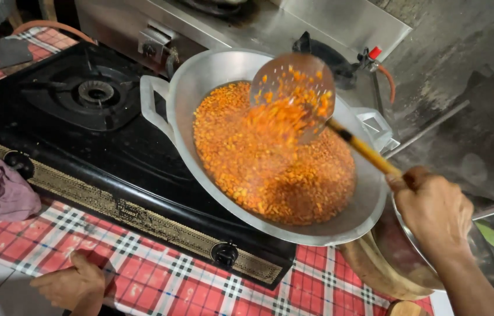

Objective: Stirring a large quantity of small orange ingredients in a pan on a gas stove using a slotted spoon.

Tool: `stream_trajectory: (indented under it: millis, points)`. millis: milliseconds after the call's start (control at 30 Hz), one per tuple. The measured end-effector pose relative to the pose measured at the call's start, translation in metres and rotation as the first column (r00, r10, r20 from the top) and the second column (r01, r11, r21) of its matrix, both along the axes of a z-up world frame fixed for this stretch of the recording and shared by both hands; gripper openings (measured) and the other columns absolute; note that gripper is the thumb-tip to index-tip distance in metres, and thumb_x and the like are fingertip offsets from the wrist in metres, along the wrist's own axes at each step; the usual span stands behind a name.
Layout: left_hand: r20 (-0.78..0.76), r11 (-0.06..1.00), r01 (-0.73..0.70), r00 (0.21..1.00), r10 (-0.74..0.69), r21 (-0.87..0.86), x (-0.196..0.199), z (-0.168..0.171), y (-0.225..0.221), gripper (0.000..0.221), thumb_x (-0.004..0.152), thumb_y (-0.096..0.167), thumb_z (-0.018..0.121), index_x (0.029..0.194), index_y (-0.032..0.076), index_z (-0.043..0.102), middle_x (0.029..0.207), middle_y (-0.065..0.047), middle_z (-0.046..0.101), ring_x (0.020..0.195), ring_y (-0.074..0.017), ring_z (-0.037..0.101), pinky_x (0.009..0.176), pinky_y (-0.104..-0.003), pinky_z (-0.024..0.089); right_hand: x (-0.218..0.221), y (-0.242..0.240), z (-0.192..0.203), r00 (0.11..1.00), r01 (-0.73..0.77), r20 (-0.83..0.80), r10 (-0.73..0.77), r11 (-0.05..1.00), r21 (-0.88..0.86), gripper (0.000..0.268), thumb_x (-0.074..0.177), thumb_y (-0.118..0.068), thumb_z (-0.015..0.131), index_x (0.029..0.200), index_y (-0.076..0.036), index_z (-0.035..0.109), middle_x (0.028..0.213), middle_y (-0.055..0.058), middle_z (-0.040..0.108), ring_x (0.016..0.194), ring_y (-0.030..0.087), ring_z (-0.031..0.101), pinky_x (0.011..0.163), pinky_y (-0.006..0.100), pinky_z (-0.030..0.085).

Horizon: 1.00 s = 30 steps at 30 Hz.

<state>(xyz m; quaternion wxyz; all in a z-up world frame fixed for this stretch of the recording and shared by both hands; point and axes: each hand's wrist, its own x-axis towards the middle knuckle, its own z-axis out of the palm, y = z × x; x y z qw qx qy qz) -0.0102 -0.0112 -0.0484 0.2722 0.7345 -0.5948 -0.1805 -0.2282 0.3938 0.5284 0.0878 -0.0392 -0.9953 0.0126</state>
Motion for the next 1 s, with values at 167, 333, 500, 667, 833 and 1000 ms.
stream_trajectory:
  millis: [167, 333, 500, 667, 833, 1000]
  points:
    - [-0.039, 0.998, -0.001, 0.999, 0.003, 0.066, 0.0, -0.006, -0.003, 0.119, 0.104, 0.09, 0.011, 0.156, -0.016, 0.002, 0.157, -0.048, 0.032, 0.142, -0.0638, 0.041, 0.111, -0.069, 0.031, 0.0, 0.02, 0.005, 0.987, -0.002, -0.16, 0.032, 0.983, 0.183, 0.048, 0.107, -0.059, 0.049, 0.118, -0.018, 0.071, 0.104, 0.032, 0.078, 0.101, 0.057, 0.071, 0.085, 0.06, 0.051]
    - [-0.026, 0.999, 0.027, 0.999, -0.027, 0.02, 0.001, 0.004, 0.003, 0.113, 0.108, 0.084, 0.008, 0.153, -0.019, 0.001, 0.155, -0.052, 0.032, 0.141, -0.0651, 0.042, 0.11, -0.07, 0.034, 0.018, 0.016, -0.002, 0.999, 0.036, -0.032, -0.03, 0.981, 0.191, 0.05, 0.105, -0.06, 0.045, 0.112, -0.017, 0.069, 0.109, 0.03, 0.077, 0.103, 0.054, 0.072, 0.085, 0.058, 0.054]
    - [-0.057, 0.997, 0.009, 0.998, -0.005, 0.077, 0.003, 0.007, 0.002, 0.112, 0.111, 0.083, 0.02, 0.154, -0.019, 0.003, 0.156, -0.05, 0.033, 0.141, -0.0647, 0.041, 0.111, -0.069, 0.031, 0.019, 0.015, -0.024, 0.992, 0.018, 0.111, -0.063, 0.932, 0.363, 0.057, 0.106, -0.068, 0.03, 0.105, -0.023, 0.065, 0.093, 0.013, 0.079, 0.09, 0.038, 0.077, 0.078, 0.048, 0.06]
    - [-0.013, 1.0, 0.014, 1.0, -0.014, 0.023, 0.002, 0.001, 0.0, 0.114, 0.11, 0.084, 0.013, 0.153, -0.02, 0.003, 0.153, -0.05, 0.036, 0.138, -0.0642, 0.045, 0.11, -0.068, 0.034, 0.036, -0.006, -0.017, 0.964, 0.021, 0.26, -0.048, 0.994, 0.109, 0.061, 0.102, -0.059, 0.043, 0.083, -0.009, 0.072, 0.092, 0.019, 0.08, 0.092, 0.041, 0.073, 0.083, 0.048, 0.051]
    - [-0.088, 0.992, 0.042, 0.996, -0.031, 0.12, 0.005, 0.016, 0.002, 0.113, 0.109, 0.083, 0.019, 0.153, -0.019, -0.001, 0.158, -0.05, 0.027, 0.146, -0.0641, 0.035, 0.115, -0.068, 0.028, -0.033, 0.057, -0.057, 0.919, 0.014, 0.366, 0.145, 0.917, -0.399, 0.051, 0.095, -0.037, 0.072, 0.059, -0.004, 0.061, 0.049, 0.01, 0.05, 0.04, 0.019, 0.04, 0.04, 0.033, 0.026]
    - [-0.06, 0.999, 0.031, 0.998, -0.03, 0.015, 0.003, 0.013, 0.002, 0.117, 0.107, 0.086, 0.013, 0.153, -0.021, 0.002, 0.153, -0.054, 0.035, 0.139, -0.0677, 0.042, 0.111, -0.07, 0.031, -0.038, 0.065, -0.055, 0.879, 0.149, 0.437, 0.19, 0.761, -0.631, 0.035, 0.096, -0.019, 0.074, 0.07, 0.003, 0.065, 0.05, 0.013, 0.049, 0.032, 0.02, 0.036, 0.027, 0.032, 0.016]
